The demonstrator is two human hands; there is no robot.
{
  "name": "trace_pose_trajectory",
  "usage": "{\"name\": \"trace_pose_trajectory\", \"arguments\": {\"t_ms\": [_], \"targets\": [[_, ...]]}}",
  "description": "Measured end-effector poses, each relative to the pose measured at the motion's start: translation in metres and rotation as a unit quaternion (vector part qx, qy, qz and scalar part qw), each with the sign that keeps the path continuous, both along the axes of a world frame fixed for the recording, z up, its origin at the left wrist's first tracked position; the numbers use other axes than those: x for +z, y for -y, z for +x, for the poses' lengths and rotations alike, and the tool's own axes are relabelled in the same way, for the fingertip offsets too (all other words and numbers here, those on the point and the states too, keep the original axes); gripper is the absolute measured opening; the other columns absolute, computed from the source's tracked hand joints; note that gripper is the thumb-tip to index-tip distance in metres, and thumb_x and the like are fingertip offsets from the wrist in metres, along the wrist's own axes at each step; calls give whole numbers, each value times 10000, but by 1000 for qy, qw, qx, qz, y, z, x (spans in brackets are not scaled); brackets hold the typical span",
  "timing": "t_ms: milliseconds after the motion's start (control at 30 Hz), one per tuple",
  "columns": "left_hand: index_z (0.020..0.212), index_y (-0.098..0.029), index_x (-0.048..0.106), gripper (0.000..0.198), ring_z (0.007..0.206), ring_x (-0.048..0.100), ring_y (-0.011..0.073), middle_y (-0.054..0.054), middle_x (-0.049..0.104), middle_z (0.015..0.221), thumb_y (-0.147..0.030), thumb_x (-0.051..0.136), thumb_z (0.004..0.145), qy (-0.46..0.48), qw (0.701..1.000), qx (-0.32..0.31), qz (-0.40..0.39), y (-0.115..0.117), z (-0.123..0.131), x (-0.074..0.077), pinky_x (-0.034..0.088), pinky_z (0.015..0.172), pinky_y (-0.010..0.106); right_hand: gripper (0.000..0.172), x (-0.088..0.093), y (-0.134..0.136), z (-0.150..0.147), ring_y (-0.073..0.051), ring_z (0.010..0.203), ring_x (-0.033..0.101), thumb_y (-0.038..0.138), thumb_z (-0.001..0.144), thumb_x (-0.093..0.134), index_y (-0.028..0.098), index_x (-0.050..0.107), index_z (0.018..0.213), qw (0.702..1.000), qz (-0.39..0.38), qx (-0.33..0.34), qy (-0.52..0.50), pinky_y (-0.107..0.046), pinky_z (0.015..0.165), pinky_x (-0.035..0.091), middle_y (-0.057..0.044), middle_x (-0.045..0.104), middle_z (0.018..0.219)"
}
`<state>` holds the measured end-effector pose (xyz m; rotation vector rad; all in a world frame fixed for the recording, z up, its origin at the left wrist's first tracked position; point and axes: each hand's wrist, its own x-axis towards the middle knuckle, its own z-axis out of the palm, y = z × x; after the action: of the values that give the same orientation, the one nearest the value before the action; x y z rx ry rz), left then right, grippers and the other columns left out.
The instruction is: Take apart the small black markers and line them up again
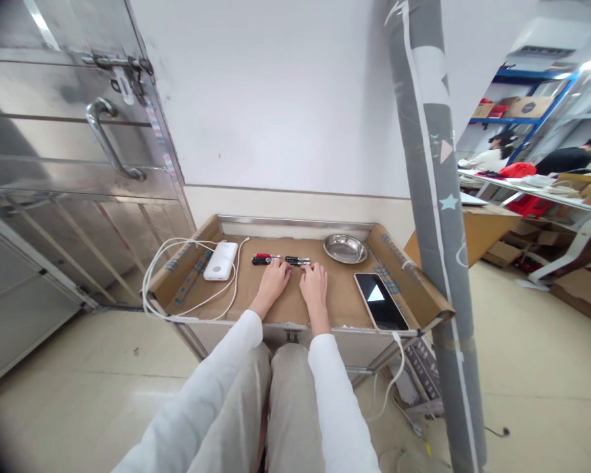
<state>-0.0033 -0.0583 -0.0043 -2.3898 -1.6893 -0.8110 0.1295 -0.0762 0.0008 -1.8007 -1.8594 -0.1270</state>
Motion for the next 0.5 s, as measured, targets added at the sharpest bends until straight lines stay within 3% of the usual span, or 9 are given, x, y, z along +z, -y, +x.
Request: {"name": "trace_pose_trajectory", "arguments": {"t_ms": [333,500], "targets": [[980,-128,562,194,965,540,233,128,570,977,-137,393,884,11,1000,3,13,-2,1,-2,429,877,377,329,-6,-4,1,-246,930,470,91,801,423,190,646,1022,999,25,18,-24,-360,810,351,-122,558,971],[1001,-101,531,211,995,531,267,172,557,1028,-106,375,859,52,991,124,29,4,0,6,433,863,406,377,-8,-7,2,-221,932,467,90,805,411,237,646,1060,996,31,81,-20,-337,811,363,-92,541,1015]]}}
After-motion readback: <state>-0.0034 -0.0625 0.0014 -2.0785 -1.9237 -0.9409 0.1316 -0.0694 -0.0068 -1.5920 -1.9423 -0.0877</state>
